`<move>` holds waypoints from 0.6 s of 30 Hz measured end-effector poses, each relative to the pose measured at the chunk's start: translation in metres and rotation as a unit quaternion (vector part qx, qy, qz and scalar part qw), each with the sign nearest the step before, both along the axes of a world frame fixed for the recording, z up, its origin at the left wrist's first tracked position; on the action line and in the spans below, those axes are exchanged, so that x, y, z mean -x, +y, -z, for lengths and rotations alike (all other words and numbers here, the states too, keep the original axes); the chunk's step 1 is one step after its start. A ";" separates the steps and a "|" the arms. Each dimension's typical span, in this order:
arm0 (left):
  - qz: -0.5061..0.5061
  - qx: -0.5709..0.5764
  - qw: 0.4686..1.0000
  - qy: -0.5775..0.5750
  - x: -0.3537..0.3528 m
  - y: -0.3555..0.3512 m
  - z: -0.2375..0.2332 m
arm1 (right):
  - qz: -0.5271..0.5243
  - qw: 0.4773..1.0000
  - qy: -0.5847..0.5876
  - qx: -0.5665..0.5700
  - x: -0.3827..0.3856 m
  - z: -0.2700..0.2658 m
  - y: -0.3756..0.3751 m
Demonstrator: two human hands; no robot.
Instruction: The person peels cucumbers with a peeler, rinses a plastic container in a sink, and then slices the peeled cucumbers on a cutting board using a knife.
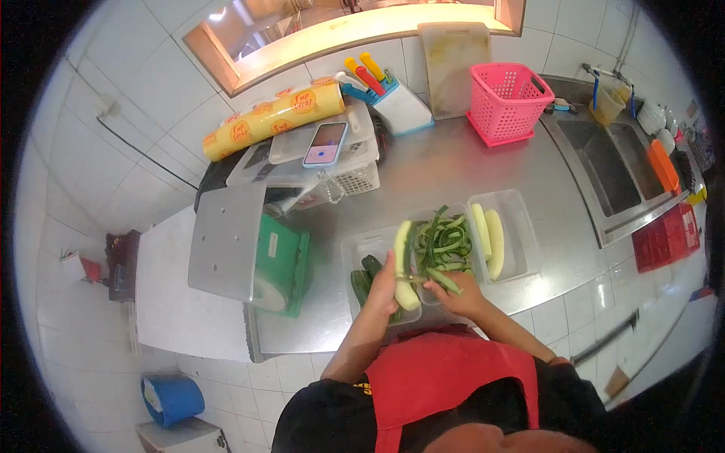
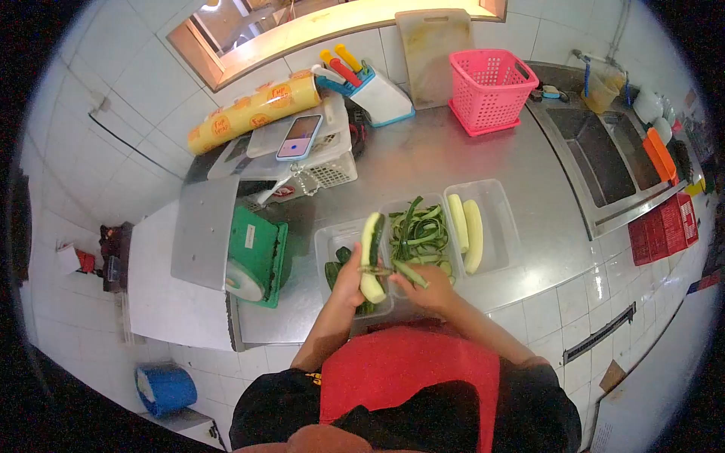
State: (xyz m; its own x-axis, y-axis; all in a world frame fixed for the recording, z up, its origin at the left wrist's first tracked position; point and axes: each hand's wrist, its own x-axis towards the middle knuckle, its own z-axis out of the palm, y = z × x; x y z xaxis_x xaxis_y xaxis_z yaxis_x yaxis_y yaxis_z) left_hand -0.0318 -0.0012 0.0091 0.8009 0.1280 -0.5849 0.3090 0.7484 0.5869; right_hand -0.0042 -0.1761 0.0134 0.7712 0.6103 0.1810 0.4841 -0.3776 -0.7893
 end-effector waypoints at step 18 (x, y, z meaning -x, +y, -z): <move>0.131 -0.062 0.989 0.004 0.014 -0.022 0.026 | 0.216 0.966 0.124 -0.072 -0.074 0.070 0.000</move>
